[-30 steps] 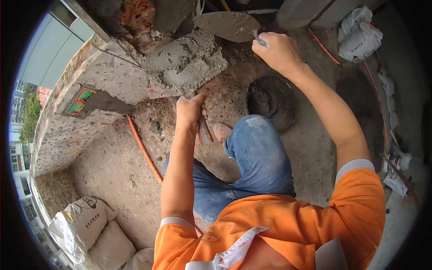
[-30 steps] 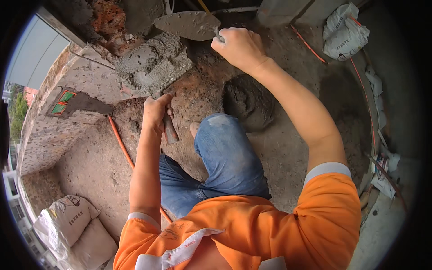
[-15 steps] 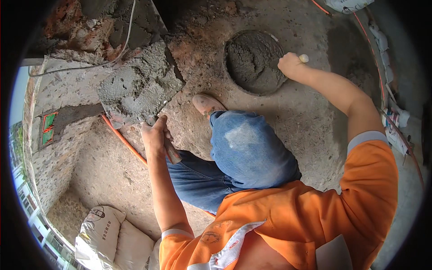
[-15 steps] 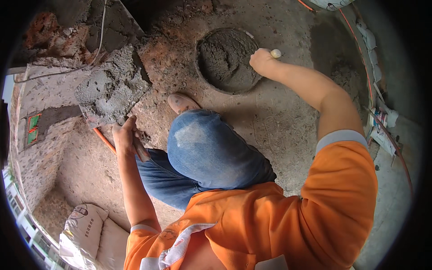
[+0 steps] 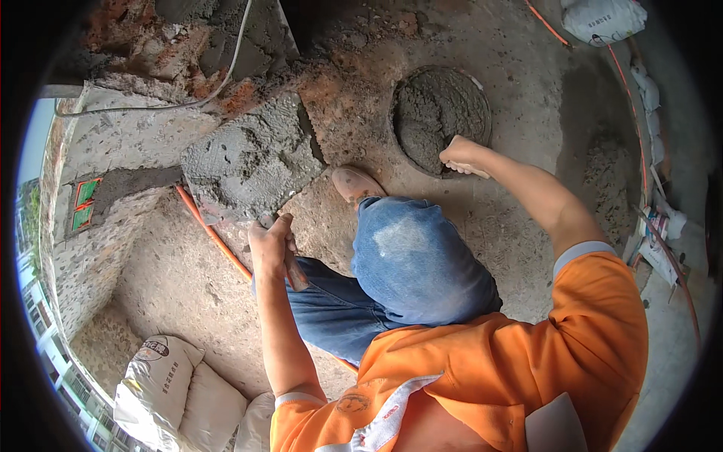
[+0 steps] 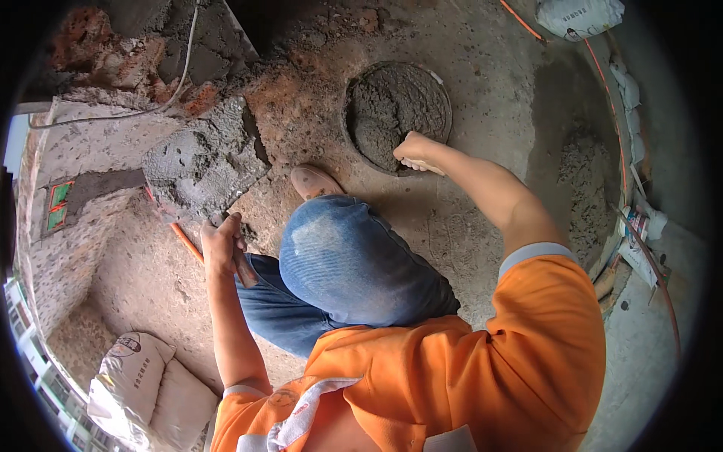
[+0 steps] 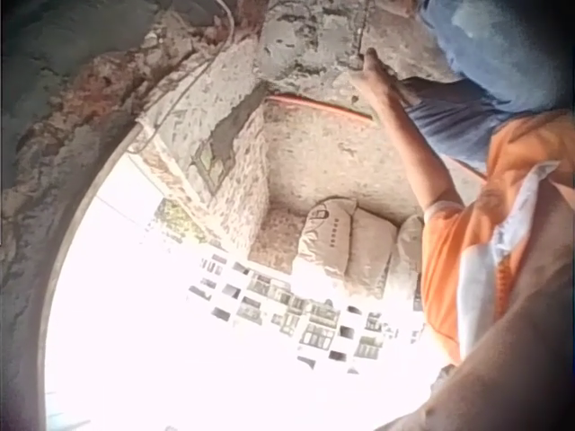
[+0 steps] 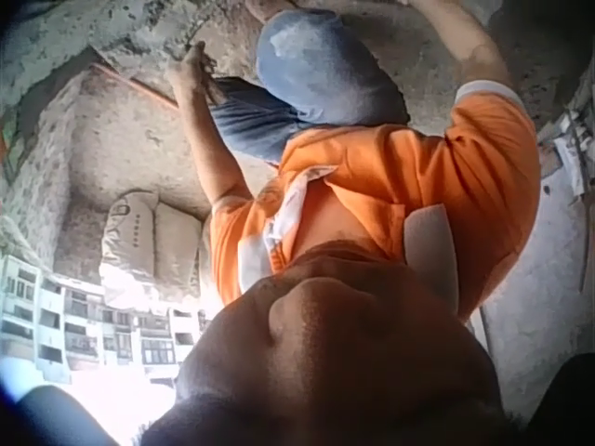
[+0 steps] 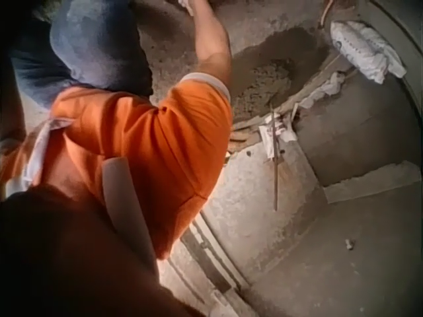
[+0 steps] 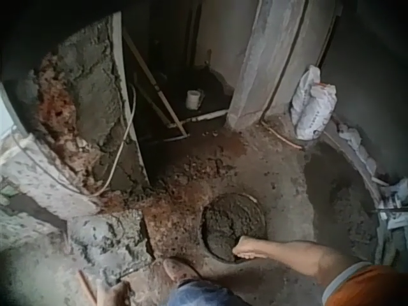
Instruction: Applying cement mortar to a brick wall using a trowel and a hawk to create a smooth surface.
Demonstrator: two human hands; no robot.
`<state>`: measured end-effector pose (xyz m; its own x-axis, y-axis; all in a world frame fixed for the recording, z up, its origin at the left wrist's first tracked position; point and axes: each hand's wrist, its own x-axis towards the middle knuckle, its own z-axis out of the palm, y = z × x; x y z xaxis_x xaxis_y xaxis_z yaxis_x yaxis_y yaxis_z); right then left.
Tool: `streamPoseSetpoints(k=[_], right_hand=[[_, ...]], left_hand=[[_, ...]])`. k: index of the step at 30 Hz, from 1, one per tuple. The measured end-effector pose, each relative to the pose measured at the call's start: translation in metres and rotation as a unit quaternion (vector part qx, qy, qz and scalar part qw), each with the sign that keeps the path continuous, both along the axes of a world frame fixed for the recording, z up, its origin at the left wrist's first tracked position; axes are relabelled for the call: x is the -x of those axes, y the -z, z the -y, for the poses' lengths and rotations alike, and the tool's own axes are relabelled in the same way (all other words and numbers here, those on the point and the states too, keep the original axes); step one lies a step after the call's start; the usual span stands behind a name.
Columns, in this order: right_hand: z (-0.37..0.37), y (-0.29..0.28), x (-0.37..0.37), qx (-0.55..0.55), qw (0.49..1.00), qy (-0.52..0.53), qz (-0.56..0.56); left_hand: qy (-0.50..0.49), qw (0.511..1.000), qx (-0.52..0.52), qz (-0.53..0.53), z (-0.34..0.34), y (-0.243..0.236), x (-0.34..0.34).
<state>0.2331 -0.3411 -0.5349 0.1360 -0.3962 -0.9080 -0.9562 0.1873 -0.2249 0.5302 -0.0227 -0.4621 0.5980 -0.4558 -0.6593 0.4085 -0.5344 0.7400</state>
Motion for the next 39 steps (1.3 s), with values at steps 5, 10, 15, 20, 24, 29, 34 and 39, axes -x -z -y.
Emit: streamPoseSetpoints(k=[5,10,15,20,24,29,34,39], right_hand=[[-0.023,0.006,0.002,-0.003,0.979,0.164,0.119],[-0.026,-0.002,0.005,0.113,0.941,0.233,0.218],[-0.019,-0.048,0.008,0.229,0.936,0.191,0.188],[-0.072,-0.09,-0.036,0.373,0.914,-0.035,0.154],[-0.083,-0.126,-0.049,0.465,0.848,-0.061,0.246],[-0.08,-0.225,-0.047,0.506,0.792,-0.153,0.306],[-0.08,-0.26,-0.067,0.589,0.663,-0.364,0.285],[-0.061,-0.287,-0.116,0.656,0.567,-0.36,0.345]], left_hand=[[0.073,0.997,-0.02,0.011,0.015,0.014,-0.004],[0.176,0.983,-0.053,0.021,0.04,0.035,-0.005],[0.301,0.953,-0.027,-0.004,0.08,0.073,0.023],[0.346,0.937,0.016,0.047,0.142,0.079,0.069],[0.288,0.955,0.042,0.059,0.148,0.053,0.072],[0.17,0.976,0.128,0.048,0.142,0.0,0.042],[0.124,0.971,0.187,0.086,0.142,-0.097,0.014],[0.109,0.961,0.168,0.19,0.102,-0.13,0.041]])
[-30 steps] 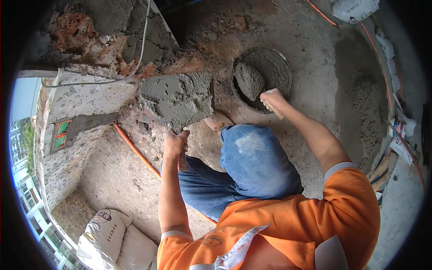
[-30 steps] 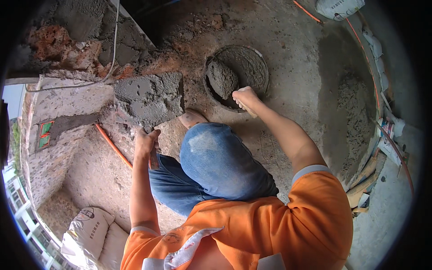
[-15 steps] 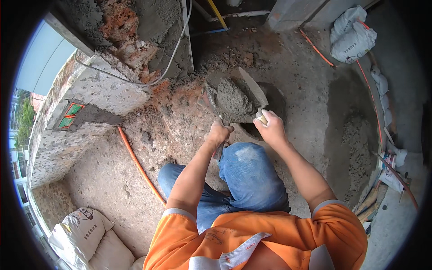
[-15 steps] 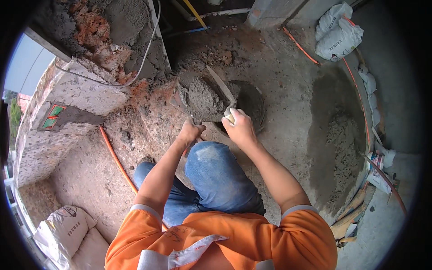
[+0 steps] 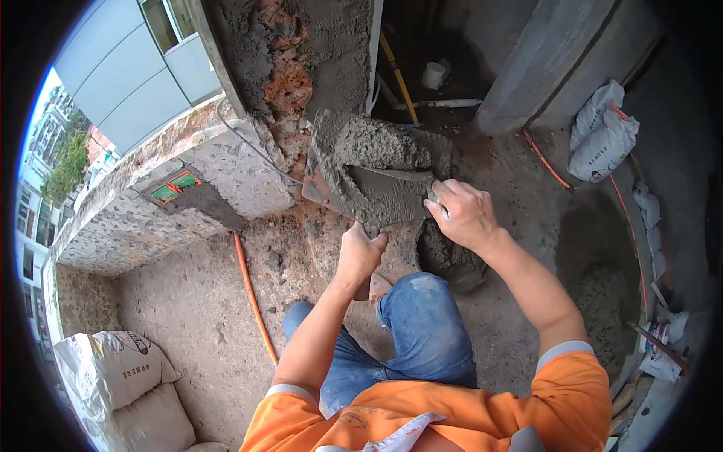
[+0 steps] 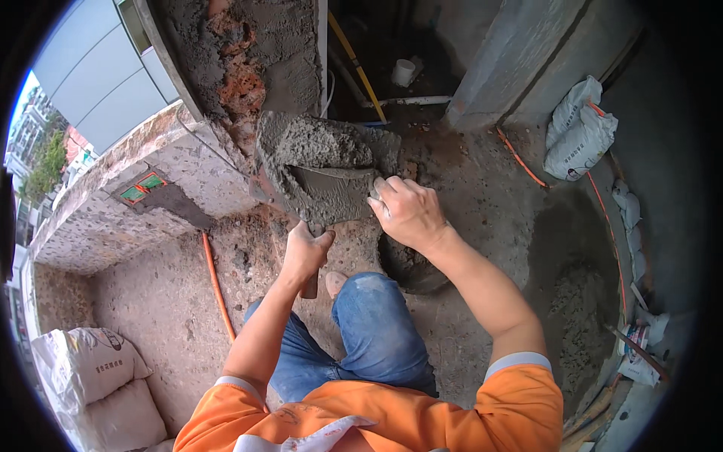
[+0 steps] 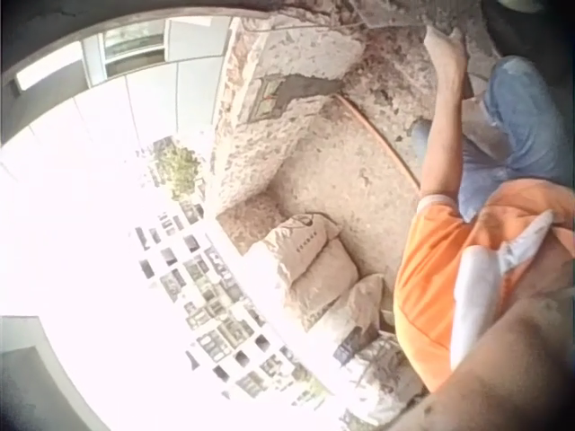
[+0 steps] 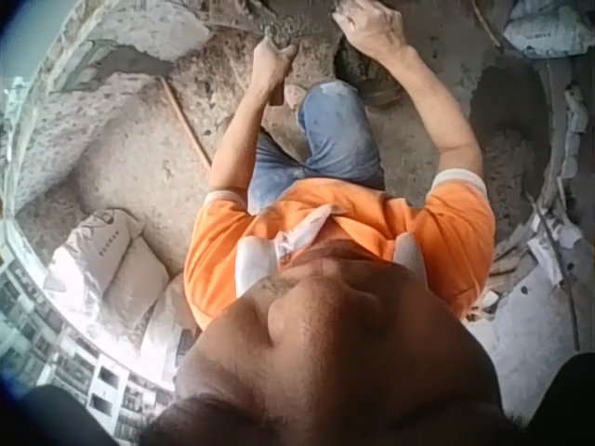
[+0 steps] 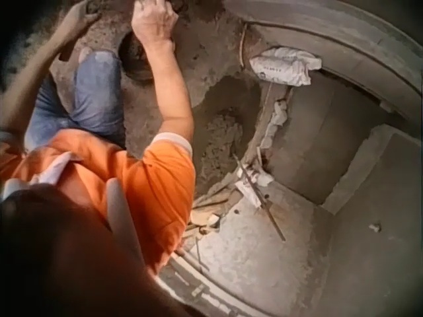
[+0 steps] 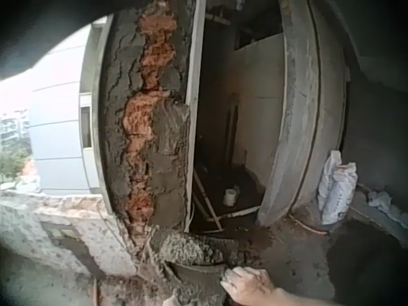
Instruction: Applying cement mortar to a brick wall using a trowel and a hawk to create a smooth surface.
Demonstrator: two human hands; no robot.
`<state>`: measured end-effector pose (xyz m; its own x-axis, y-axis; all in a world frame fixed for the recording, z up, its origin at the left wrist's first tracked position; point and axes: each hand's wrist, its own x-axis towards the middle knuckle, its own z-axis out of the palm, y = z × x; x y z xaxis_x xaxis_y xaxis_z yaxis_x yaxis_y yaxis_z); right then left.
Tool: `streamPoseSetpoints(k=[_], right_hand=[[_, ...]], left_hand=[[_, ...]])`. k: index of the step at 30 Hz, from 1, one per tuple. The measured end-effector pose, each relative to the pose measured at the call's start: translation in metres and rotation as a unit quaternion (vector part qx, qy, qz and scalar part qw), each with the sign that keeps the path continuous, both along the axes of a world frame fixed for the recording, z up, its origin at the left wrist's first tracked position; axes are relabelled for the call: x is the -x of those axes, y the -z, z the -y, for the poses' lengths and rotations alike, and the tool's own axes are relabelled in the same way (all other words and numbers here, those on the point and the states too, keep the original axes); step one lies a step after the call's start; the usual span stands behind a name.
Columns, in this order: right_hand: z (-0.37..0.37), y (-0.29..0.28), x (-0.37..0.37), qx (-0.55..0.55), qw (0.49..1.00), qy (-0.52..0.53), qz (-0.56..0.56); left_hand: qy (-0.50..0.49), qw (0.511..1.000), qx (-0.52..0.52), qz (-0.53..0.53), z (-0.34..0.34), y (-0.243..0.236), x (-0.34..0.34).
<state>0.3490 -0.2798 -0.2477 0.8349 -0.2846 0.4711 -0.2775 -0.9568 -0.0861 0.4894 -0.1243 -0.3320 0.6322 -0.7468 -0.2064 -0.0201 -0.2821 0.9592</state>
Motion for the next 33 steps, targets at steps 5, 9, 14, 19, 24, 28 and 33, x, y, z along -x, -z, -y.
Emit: streamPoseSetpoints(k=[5,9,14,19,24,28,33], right_hand=[[-0.027,-0.012,-0.035,-0.342,0.938,0.036,0.034],[0.001,-0.054,-0.032,-0.134,0.986,-0.015,0.094],[0.01,-0.099,-0.036,0.058,0.994,-0.091,0.002],[0.023,-0.128,-0.058,0.197,0.964,-0.128,0.123],[0.041,-0.155,-0.095,0.282,0.911,-0.119,0.275],[0.046,-0.191,-0.147,0.194,0.893,-0.168,0.369],[0.107,-0.234,-0.229,-0.094,0.881,-0.213,0.412]], left_hand=[[-0.019,0.993,0.018,-0.114,-0.001,0.031,-0.011],[-0.04,0.992,0.007,-0.121,-0.007,0.016,-0.03],[-0.049,0.998,0.021,-0.037,-0.021,-0.035,-0.06],[0.004,0.959,0.002,0.283,-0.029,-0.065,-0.066],[0.005,0.999,0.014,0.041,-0.029,-0.035,-0.026],[-0.02,0.977,0.03,-0.21,-0.028,-0.03,-0.012],[-0.067,0.973,0.032,-0.22,-0.05,-0.01,-0.025]])
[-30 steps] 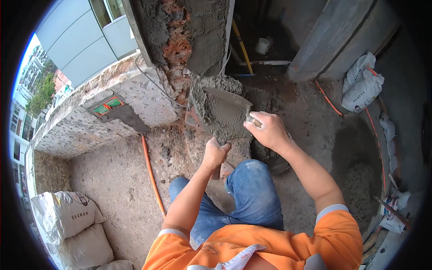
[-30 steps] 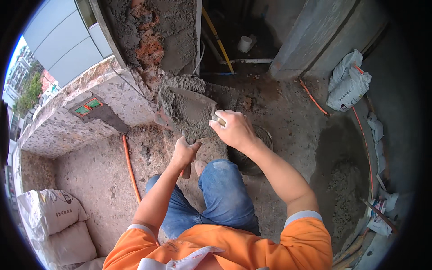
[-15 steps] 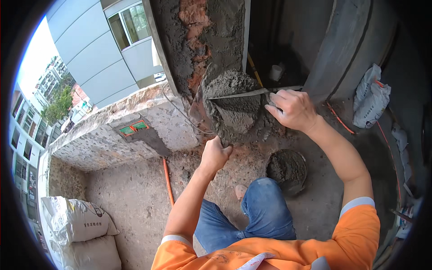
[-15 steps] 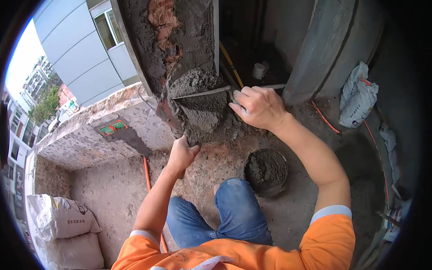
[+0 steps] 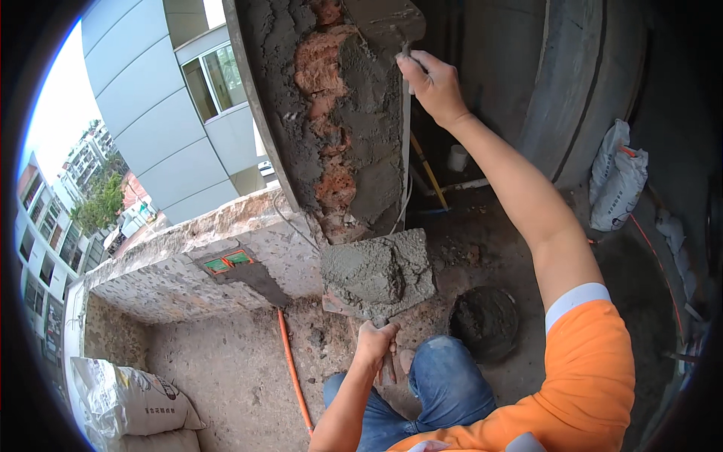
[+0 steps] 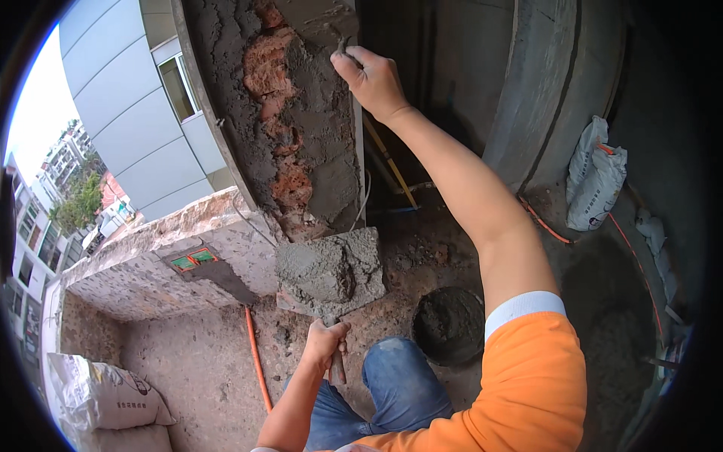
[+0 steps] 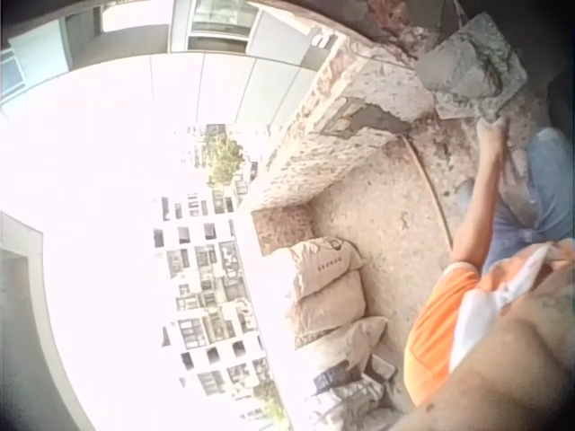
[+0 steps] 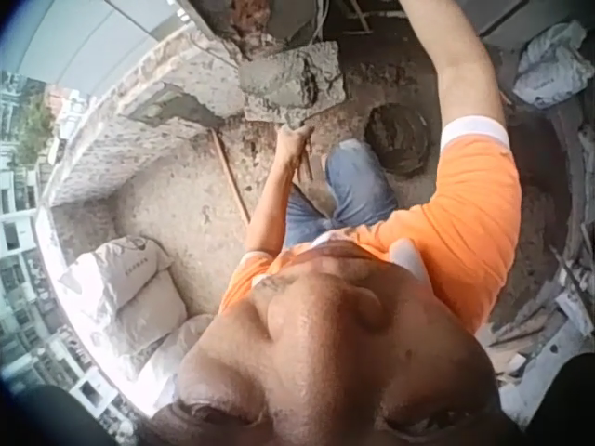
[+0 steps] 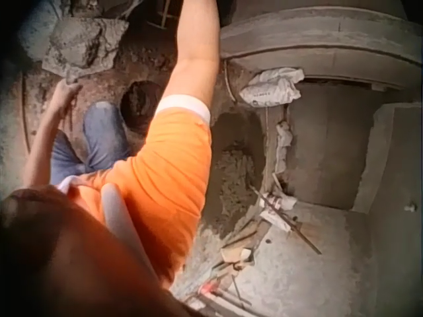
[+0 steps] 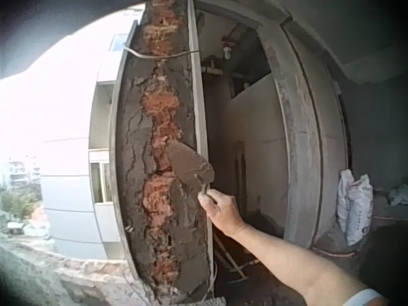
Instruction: Applying cement mortar to a brick wall using a trowel and a hawk to create a smooth surface.
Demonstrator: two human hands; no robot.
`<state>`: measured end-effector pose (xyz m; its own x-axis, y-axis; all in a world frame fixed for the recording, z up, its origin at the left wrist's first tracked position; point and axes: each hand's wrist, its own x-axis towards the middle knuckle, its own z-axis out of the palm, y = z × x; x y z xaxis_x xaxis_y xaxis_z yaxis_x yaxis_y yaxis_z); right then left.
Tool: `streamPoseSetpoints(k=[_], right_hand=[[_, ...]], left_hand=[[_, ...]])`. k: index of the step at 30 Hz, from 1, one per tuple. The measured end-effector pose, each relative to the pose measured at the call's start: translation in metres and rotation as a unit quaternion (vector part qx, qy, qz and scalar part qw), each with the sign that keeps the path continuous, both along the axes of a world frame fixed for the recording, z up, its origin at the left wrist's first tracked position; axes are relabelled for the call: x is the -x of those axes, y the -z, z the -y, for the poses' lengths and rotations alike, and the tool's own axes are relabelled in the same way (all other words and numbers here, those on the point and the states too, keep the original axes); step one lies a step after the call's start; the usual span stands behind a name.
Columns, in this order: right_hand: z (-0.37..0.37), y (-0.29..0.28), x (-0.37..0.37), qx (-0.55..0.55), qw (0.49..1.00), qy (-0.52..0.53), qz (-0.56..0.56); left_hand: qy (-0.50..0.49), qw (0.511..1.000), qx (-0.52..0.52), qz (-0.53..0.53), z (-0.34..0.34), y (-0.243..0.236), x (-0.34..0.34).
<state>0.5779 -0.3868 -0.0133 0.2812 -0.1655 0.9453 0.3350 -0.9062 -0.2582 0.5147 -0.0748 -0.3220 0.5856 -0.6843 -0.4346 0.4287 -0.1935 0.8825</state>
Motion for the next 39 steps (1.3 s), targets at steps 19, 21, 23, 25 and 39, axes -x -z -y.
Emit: streamPoseSetpoints(k=[19,21,23,25,39], right_hand=[[-0.021,0.057,0.062,-0.137,0.978,0.117,-0.108],[-0.066,0.112,0.082,-0.101,0.976,0.043,-0.186],[-0.079,0.145,0.098,0.103,0.884,0.111,-0.442],[-0.079,0.141,0.093,0.044,0.906,0.091,-0.411],[-0.061,-0.056,-0.112,-0.445,0.845,-0.296,0.023]], left_hand=[[-0.039,0.999,-0.015,0.009,-0.012,-0.017,-0.011],[-0.05,0.999,-0.004,0.006,-0.004,-0.019,-0.018],[-0.048,0.999,0.006,-0.016,0.008,-0.019,-0.024],[-0.045,0.998,0.02,-0.026,0.013,-0.027,-0.031],[-0.056,0.997,0.026,-0.045,-0.01,-0.037,-0.011]])
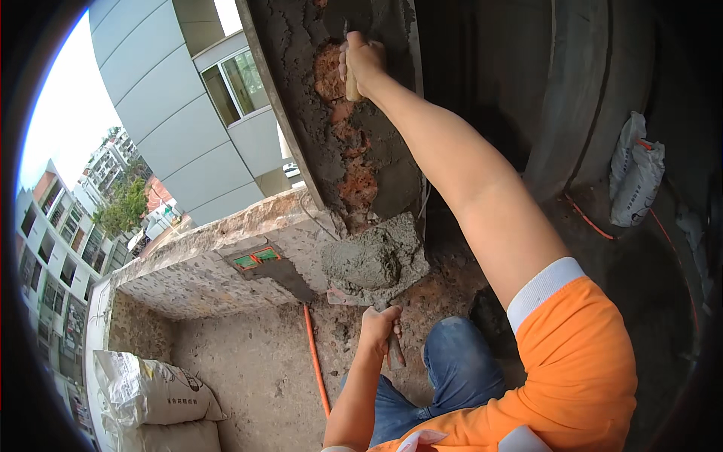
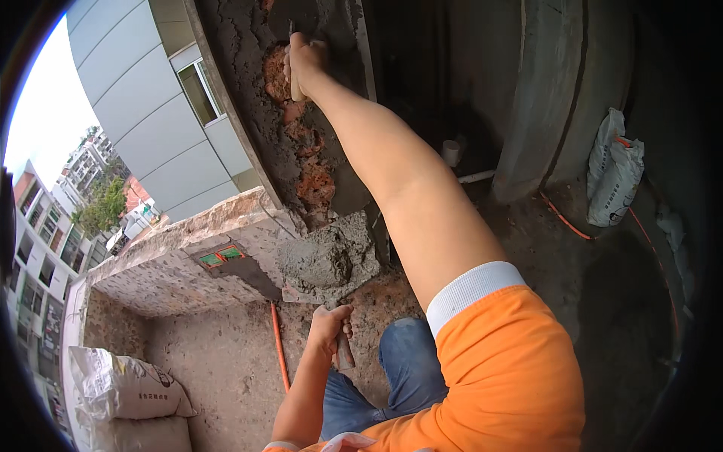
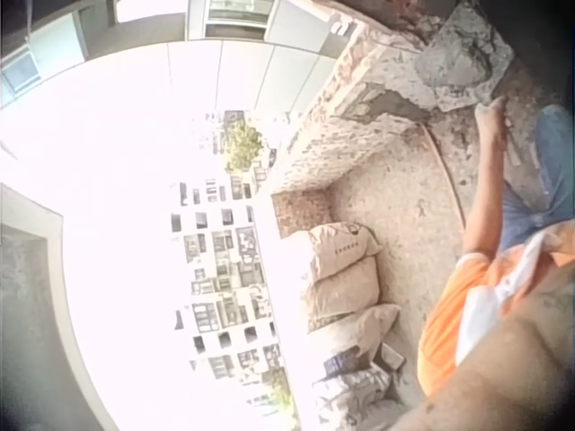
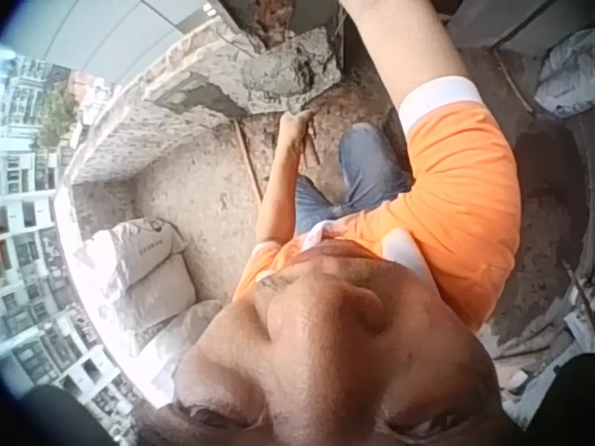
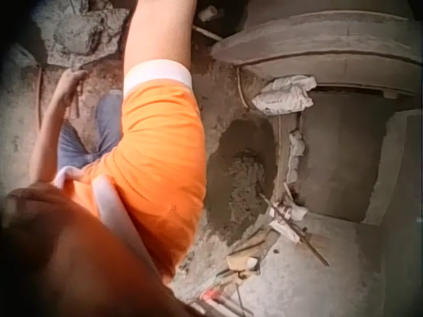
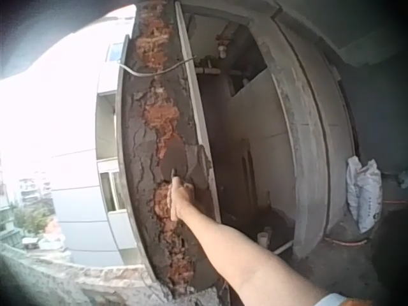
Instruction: Applying cement mortar to a brick wall using a trowel and a hawk to create a smooth surface.
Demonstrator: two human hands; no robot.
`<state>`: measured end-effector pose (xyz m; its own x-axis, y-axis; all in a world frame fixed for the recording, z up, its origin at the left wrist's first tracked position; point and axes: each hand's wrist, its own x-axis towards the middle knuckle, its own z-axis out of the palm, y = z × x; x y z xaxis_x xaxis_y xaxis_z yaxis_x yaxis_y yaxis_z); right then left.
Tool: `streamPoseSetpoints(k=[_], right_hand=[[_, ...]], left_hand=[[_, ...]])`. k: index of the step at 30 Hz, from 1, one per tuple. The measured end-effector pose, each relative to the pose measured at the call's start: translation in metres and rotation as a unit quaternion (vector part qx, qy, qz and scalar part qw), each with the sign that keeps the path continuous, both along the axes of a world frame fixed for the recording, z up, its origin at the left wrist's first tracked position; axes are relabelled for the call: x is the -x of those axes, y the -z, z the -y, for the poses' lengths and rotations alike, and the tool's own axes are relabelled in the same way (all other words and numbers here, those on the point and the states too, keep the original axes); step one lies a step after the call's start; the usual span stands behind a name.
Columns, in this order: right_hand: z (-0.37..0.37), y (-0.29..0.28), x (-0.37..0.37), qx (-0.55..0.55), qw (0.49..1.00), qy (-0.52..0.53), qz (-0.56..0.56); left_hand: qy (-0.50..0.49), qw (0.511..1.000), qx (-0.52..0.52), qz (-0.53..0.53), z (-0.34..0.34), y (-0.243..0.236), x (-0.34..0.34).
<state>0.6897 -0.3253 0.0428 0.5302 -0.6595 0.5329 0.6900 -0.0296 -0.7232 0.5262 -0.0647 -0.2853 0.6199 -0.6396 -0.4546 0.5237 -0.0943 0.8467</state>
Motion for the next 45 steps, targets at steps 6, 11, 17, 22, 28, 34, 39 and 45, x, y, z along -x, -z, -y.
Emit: streamPoseSetpoints(k=[6,11,17,22,28,34,39,45], right_hand=[[-0.017,0.051,0.002,0.009,0.999,-0.038,-0.038],[0.002,0.08,-0.003,-0.026,0.998,0.05,0.014],[-0.007,0.049,-0.003,0.02,0.997,-0.072,-0.028],[-0.06,0.118,0.068,0.068,0.958,-0.185,-0.209],[-0.009,0.156,0.16,0.221,0.877,0.025,-0.427],[0.077,0.103,0.108,0.274,0.871,0.312,-0.265],[0.043,0.107,0.107,0.283,0.782,0.446,-0.33],[0.027,0.17,0.165,0.31,0.729,0.457,-0.405]], left_hand=[[-0.051,0.999,0.012,-0.013,-0.014,0.011,-0.011],[-0.034,0.999,-0.016,0.007,-0.013,0.012,-0.011],[-0.011,1.0,0.008,0.007,0.009,0.009,-0.015],[-0.039,0.997,0.055,-0.025,0.022,0.009,-0.035],[-0.036,0.998,0.044,0.011,0.026,-0.007,-0.046],[-0.01,0.997,0.071,-0.018,0.04,-0.002,-0.025],[0.002,0.999,0.043,-0.003,0.032,0.0,-0.018],[0.01,0.999,0.007,0.038,0.034,0.01,-0.016]])
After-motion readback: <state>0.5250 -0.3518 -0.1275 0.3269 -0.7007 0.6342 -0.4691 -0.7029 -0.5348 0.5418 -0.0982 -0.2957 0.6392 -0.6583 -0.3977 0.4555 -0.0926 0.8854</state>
